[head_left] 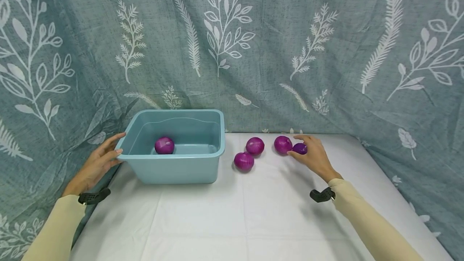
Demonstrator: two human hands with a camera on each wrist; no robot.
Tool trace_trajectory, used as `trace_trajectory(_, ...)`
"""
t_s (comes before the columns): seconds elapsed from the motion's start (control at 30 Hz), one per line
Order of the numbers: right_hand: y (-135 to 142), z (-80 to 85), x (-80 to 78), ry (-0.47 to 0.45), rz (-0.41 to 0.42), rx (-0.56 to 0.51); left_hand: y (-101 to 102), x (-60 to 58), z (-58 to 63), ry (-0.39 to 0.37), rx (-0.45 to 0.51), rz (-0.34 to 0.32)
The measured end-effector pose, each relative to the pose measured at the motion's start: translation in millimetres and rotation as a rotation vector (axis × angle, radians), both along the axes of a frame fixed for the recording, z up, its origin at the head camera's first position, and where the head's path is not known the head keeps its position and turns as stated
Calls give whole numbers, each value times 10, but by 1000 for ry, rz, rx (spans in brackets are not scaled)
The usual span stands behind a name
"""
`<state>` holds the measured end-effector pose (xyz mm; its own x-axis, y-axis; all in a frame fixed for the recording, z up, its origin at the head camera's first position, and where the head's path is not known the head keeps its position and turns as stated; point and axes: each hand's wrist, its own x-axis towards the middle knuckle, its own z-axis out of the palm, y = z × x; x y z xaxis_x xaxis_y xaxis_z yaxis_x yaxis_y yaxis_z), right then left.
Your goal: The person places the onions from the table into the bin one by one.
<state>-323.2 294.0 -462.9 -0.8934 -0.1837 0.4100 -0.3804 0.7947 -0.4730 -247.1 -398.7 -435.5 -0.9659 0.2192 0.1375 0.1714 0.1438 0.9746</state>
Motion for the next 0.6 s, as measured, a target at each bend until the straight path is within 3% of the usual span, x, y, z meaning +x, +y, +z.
trace_trajectory(0.33,258,-199,-45,-45,-75,-1,-6,27,-19,1,-16,-4)
trace_trajectory(0.6,344,-292,-112,-138,-144,17,1,9,-6,2,-1,4)
